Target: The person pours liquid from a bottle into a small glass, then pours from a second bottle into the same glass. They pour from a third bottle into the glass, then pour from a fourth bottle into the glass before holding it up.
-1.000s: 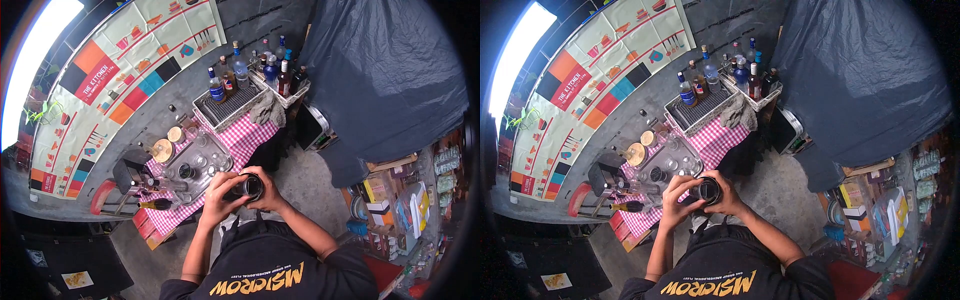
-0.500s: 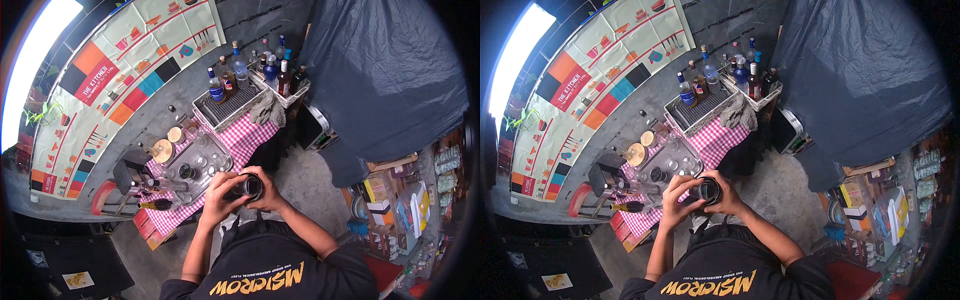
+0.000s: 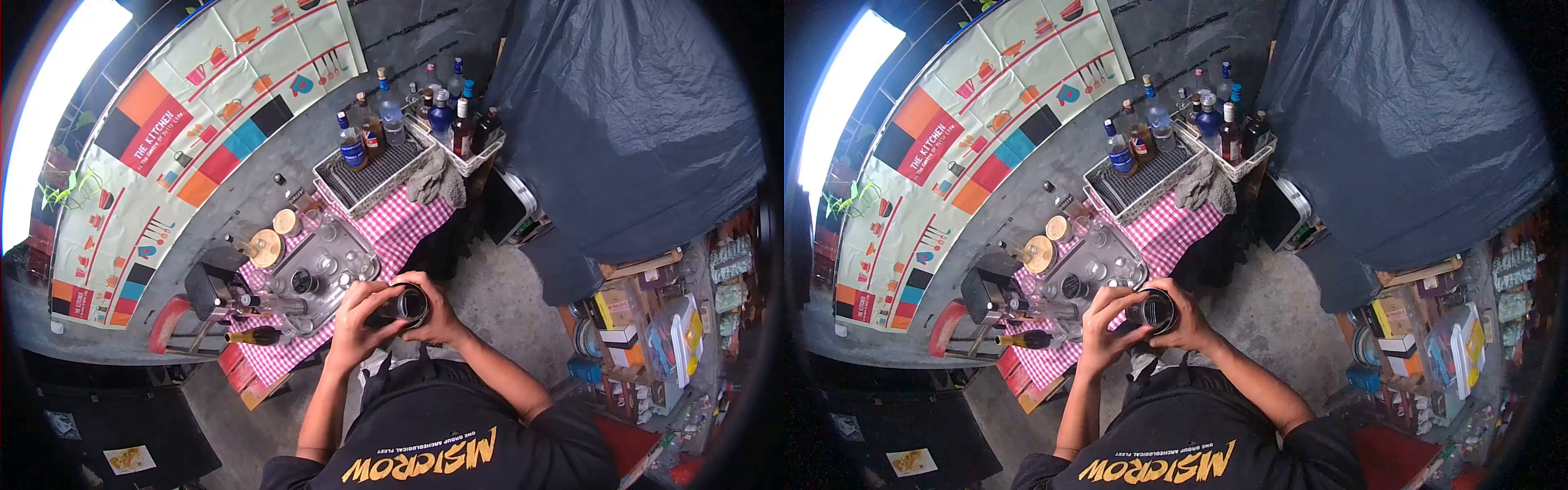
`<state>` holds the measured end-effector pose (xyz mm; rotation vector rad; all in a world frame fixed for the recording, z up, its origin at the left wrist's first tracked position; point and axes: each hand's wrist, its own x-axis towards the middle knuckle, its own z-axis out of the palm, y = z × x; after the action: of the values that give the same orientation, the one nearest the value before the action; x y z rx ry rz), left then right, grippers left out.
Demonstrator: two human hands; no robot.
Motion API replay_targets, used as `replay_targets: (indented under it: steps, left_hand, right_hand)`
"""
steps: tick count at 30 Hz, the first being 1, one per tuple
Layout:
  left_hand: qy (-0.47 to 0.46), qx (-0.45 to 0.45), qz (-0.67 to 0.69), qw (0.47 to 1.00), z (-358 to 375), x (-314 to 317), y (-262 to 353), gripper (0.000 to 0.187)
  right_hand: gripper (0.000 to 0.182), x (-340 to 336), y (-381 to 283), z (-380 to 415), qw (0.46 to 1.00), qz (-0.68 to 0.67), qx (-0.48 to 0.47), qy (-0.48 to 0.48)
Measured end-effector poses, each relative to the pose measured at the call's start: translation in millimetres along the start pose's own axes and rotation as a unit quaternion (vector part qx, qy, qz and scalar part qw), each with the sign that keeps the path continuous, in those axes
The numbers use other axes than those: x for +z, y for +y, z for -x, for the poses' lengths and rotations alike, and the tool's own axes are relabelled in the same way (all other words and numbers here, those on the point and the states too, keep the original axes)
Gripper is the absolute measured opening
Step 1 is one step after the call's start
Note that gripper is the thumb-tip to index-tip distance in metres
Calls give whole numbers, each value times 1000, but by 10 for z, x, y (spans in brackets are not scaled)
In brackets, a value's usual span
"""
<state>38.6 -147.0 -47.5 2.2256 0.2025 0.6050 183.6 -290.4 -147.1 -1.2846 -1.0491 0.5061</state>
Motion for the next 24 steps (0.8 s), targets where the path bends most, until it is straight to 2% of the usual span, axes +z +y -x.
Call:
replay_targets:
  steps: [24]
  left_hand:
    - [-5, 1, -7, 1000, -80, 19, -18, 60]
  right_hand:
    - [101, -48, 2, -51, 1000, 11, -6, 5]
